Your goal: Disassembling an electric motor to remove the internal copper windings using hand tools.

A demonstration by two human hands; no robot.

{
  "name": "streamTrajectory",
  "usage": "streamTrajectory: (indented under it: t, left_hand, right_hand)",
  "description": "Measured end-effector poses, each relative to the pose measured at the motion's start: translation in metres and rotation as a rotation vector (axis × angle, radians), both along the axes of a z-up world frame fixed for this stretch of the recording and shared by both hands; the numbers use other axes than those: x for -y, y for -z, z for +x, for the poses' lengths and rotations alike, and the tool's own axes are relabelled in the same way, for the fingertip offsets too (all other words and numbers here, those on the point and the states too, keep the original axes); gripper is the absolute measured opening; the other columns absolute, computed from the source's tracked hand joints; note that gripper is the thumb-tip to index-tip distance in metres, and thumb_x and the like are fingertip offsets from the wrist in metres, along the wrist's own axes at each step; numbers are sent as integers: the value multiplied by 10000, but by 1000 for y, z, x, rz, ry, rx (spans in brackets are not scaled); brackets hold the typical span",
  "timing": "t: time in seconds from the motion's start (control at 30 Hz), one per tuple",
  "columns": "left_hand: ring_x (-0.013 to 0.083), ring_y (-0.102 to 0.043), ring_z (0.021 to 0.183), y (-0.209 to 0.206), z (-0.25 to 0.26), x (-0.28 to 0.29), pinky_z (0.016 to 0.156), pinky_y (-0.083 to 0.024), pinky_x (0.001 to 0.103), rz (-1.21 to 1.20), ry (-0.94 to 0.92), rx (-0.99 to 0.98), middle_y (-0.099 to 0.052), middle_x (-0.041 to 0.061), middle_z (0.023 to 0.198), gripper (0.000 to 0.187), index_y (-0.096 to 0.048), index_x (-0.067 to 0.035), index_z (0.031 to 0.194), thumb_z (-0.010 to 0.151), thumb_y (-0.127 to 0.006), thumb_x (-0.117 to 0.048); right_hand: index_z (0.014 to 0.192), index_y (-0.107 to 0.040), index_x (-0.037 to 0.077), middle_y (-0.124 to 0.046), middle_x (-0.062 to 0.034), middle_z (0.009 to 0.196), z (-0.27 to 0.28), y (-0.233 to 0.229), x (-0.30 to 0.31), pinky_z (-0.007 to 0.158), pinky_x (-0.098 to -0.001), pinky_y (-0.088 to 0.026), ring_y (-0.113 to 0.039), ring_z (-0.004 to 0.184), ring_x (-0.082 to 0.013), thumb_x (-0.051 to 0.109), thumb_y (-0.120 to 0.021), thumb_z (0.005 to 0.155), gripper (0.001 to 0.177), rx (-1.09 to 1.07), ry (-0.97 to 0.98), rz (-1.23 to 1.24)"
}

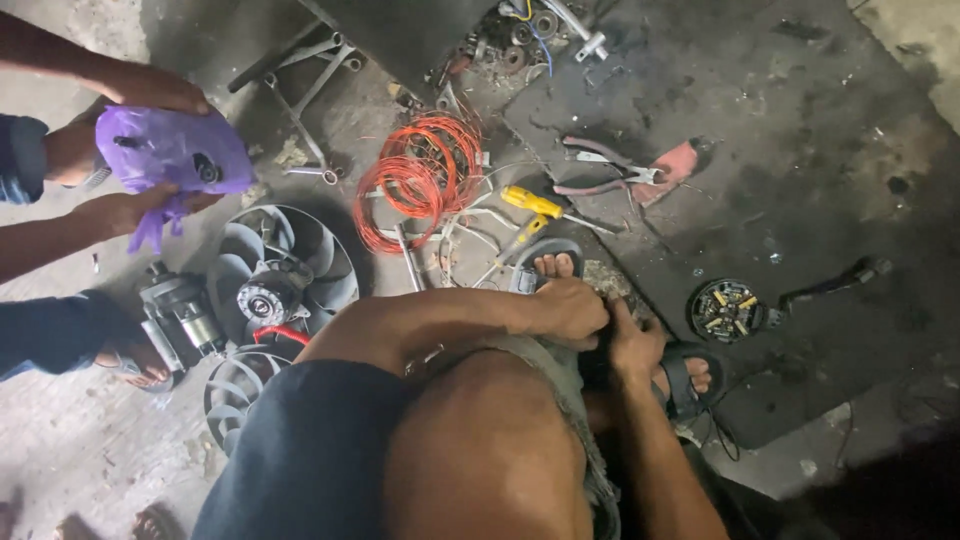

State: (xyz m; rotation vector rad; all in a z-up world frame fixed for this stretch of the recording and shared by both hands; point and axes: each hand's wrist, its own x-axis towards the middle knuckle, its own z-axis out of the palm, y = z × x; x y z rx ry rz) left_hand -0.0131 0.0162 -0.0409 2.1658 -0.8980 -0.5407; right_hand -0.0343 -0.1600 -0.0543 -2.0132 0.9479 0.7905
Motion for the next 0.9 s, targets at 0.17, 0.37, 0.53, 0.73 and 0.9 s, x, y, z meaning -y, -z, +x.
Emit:
streamTrajectory:
  t: [0.17, 0.37, 0.53, 0.73, 0.9]
  left_hand:
    - [155, -584, 466, 24, -4, 12, 501, -482, 329, 107, 24, 153, -594, -46, 503, 303, -621, -238, 603, 798, -660, -467]
    - [202, -651, 515, 12, 3, 14, 530, -517, 362, 182, 103, 96, -650, 13, 569, 273, -680, -176, 674, 821, -656, -405]
    - [228, -663, 554, 0, 5, 12, 543, -511, 377, 194, 65, -36, -658, 29, 583, 341, -689, -138, 667, 842, -642, -427]
    - [199, -654, 606, -4, 5, 12, 616, -543, 376, 225, 147, 63, -637, 8, 628, 238, -704, -169, 763, 854, -641, -381]
    - [279, -708, 636, -16, 14, 11, 604, -561, 420, 259, 163, -76, -709, 96, 662, 317, -721, -75, 756, 873, -626, -354]
  right_hand:
    - [1455, -545, 18, -503, -263, 1494, 3, -25, 0, 1167, -582, -290, -451, 1416, -439, 740, -695, 794, 990, -21, -36, -19]
    - [1393, -582, 41, -557, -251, 1429, 2, -28, -1, 1136, -594, -333, -503, 1367, -428, 729, -676, 833, 892, 2, -43, 7]
    - [1470, -494, -27, -497, -313, 1467, 8, -41, -4, 1147, -635, -303, -468, 1382, -485, 725, -616, 886, 960, -27, -113, 14]
    - [1440, -537, -10, -528, -300, 1444, 1, -23, 0, 1162, -612, -297, -479, 1378, -466, 722, -679, 841, 956, 29, -75, 7]
    - [1452, -552, 52, -541, -256, 1449, -2, 23, 15, 1159, -609, -298, -480, 1383, -448, 802, -704, 775, 1022, 18, -47, -17]
